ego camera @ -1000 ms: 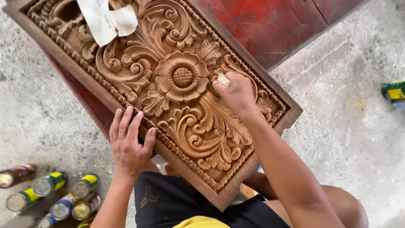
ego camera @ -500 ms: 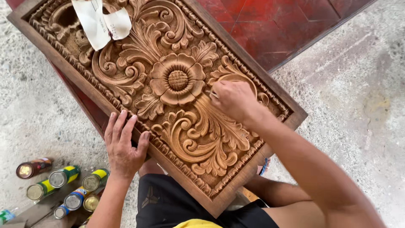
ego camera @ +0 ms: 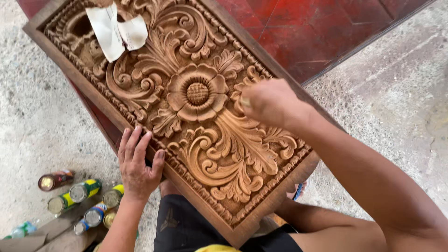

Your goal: The person sits on a low stool with a carved wooden decorative panel resting across their lap and sands its recessed floral relief by hand using sandpaper, working over different areas of the carving and repositioning the panel as they go.

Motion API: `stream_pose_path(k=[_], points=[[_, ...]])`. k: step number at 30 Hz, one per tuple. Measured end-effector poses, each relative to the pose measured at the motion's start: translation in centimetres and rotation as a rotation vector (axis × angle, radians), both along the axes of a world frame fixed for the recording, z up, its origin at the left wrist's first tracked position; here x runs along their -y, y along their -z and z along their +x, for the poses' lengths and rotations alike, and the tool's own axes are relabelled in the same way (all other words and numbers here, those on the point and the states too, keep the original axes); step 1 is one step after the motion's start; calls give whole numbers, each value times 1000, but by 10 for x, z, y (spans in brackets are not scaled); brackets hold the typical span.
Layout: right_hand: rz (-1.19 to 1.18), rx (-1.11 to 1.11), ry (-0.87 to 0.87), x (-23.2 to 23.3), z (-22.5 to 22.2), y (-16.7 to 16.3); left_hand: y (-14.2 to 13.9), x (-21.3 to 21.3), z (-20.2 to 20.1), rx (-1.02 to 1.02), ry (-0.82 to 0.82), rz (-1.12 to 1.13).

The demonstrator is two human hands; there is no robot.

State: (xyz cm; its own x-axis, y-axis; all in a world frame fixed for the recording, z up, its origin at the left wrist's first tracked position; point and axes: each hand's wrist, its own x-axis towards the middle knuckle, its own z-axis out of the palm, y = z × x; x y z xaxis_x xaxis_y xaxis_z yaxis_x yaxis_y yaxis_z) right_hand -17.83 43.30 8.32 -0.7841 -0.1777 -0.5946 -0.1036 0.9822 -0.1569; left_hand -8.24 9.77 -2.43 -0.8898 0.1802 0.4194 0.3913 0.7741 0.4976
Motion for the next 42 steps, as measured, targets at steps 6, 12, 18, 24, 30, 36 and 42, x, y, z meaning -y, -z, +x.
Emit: stream_pose_path(k=[6,12,18,24,30,36,42], points=[[-21,-241,-114,14,2,4,0,0,1,2,5,-10],[87,-16,-177,-2,-11,-2,1,0,1,2,2,-23],[-52,-208,-360,-5,-12,12,-1,-1,1,-2,0,-9],[-11,-369,-656,-31,-26,16,-1,-1,2,-3,-9,-11],[-444,-442,-361,-57,2,-5,-3,0,2,-7,-3,0],[-4,-330,249,-146,71,-20,-6,1,5,-41,-12,9],[-325,-272,492,-169,147,7,-8,-5,18,-10,-41,34]])
